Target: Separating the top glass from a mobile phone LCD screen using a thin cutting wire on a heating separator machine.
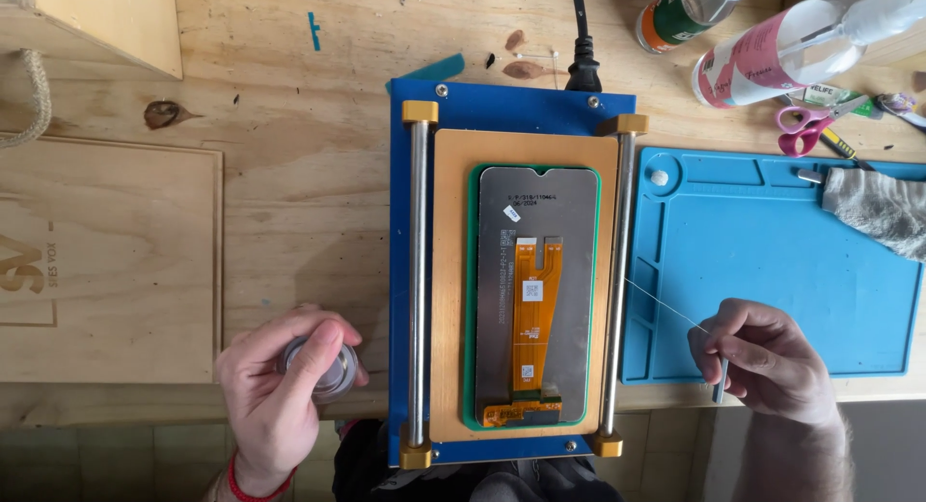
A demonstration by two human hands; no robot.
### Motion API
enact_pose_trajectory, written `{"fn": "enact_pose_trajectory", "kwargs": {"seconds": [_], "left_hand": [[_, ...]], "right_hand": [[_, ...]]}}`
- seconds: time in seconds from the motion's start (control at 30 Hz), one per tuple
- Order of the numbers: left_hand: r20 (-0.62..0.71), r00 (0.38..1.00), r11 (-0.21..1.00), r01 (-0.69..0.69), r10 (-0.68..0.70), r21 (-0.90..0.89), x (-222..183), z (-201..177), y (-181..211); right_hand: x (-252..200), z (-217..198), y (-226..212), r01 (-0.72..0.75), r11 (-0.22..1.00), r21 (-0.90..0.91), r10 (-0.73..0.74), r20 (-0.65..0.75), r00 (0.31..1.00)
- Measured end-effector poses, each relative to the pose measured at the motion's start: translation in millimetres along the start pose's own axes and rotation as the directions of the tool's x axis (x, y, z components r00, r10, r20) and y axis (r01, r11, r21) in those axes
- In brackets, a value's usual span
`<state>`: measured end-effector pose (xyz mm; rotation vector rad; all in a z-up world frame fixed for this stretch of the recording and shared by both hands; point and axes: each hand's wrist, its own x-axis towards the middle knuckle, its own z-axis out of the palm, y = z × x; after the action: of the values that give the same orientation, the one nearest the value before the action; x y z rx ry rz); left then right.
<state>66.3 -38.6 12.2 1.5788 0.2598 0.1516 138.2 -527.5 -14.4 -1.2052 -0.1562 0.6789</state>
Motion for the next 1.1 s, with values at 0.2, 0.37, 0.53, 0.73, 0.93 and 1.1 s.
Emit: {"fn": "enact_pose_trajectory", "kwargs": {"seconds": [0.2, 0.37, 0.53, 0.73, 0.93, 1.1], "left_hand": [[-0.065, 0.996, 0.998, 0.055, -0.054, 0.011, -17.0, -13.9, -0.2], [-0.125, 0.988, 0.996, 0.083, -0.084, -0.014, -35.4, -27.4, -5.7], [-0.143, 0.989, 0.999, 0.032, -0.037, -0.033, -51.6, -43.4, -13.7], [-0.186, 0.975, 0.992, 0.121, -0.122, -0.019, -61.9, -60.5, -9.1], [-0.252, 0.959, 0.987, 0.151, -0.133, 0.055, -67.8, -64.8, -16.8], [-0.248, 0.953, 0.984, 0.178, -0.172, 0.001, -63.0, -62.5, -34.5]], "right_hand": [[19.6, 13.8, -5.4, -0.007, 1.0, 0.015, 0.007, 0.006, 1.0], [37.5, 19.3, -11.6, -0.053, 0.998, -0.016, 0.053, 0.031, 0.998], [51.4, 24.8, -12.8, -0.083, 0.996, -0.021, 0.084, 0.007, 0.996], [71.2, 39.2, -18.8, -0.079, 0.997, -0.022, 0.08, 0.058, 0.995], [74.5, 44.7, -17.5, -0.08, 0.997, -0.021, 0.082, 0.102, 0.991], [64.4, 44.1, -7.6, -0.126, 0.992, -0.008, 0.126, 0.069, 0.99]]}}
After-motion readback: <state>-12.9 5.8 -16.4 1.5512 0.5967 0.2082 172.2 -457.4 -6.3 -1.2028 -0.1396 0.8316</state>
